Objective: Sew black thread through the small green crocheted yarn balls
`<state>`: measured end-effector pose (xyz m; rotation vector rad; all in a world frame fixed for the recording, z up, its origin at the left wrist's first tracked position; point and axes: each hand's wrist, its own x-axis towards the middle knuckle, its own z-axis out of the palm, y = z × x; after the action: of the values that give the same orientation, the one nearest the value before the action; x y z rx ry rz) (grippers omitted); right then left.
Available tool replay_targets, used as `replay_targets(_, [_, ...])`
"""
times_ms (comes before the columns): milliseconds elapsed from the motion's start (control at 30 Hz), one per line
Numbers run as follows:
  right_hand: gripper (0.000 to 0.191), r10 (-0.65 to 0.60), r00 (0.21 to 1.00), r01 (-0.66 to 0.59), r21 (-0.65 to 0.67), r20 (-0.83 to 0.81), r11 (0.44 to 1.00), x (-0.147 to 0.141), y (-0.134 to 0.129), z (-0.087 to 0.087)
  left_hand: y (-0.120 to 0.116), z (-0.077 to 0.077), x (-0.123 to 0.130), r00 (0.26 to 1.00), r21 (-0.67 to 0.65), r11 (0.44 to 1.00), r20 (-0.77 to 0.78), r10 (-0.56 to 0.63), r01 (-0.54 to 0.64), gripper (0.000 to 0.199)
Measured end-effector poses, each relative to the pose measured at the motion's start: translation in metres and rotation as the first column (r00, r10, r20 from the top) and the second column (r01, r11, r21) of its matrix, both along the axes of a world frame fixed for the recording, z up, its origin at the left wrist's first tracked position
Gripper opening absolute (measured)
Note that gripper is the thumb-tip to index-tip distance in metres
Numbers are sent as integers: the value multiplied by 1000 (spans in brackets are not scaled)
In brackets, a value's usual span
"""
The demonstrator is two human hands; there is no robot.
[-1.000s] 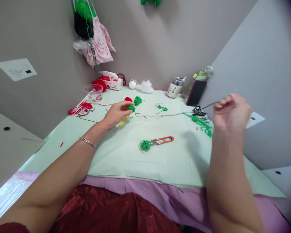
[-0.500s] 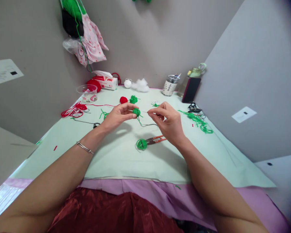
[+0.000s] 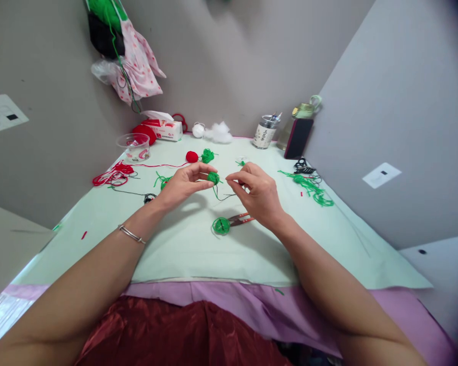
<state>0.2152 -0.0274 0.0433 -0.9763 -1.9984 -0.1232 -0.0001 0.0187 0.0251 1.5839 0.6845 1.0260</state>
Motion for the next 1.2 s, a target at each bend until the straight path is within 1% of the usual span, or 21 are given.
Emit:
replay_targets(100, [15,14,1000,-14,0,3,1000,0,0,0,-1,0,0,1000,-4,1000,-1,12,-12,34])
replay_targets(333, [16,0,999,2,-72,33,997,-2,-1,0,-2,2,2,999,9,999,-10,33,-33,32])
replay_targets(500, [16,-19,999,22,-68,36,997,-8,-4,-4,-3,1,4,999,-11,999,18,43,-43,33])
replay_targets(600, [16,5,1000,-5,-100,-2,995,-13,-5,-7,-4,0,6,998,-42,999,44,35,-33,37])
replay_targets(700, [14,48,995,-65,-199,-89,978,-15,-6,-8,-5,0,7,998,-54,998,48,42,-39,40])
replay_targets(800, [12,76,975,-140,-314,-209,939,-13,-3,-8,-6,0,8,997,-59,997,48,54,-51,42])
replay_targets(900, [10,98,945,-225,-402,-313,888,-9,1,-6,-7,0,9,997,-72,996,46,60,-56,43])
replay_targets(1033, [15,121,898,-340,-494,-423,800,-3,6,-4,-8,2,10,996,-74,996,71,46,-41,43])
replay_targets(1200, [24,98,845,-438,-576,-526,690,0,10,-6,-6,1,10,997,-52,998,72,40,-36,42])
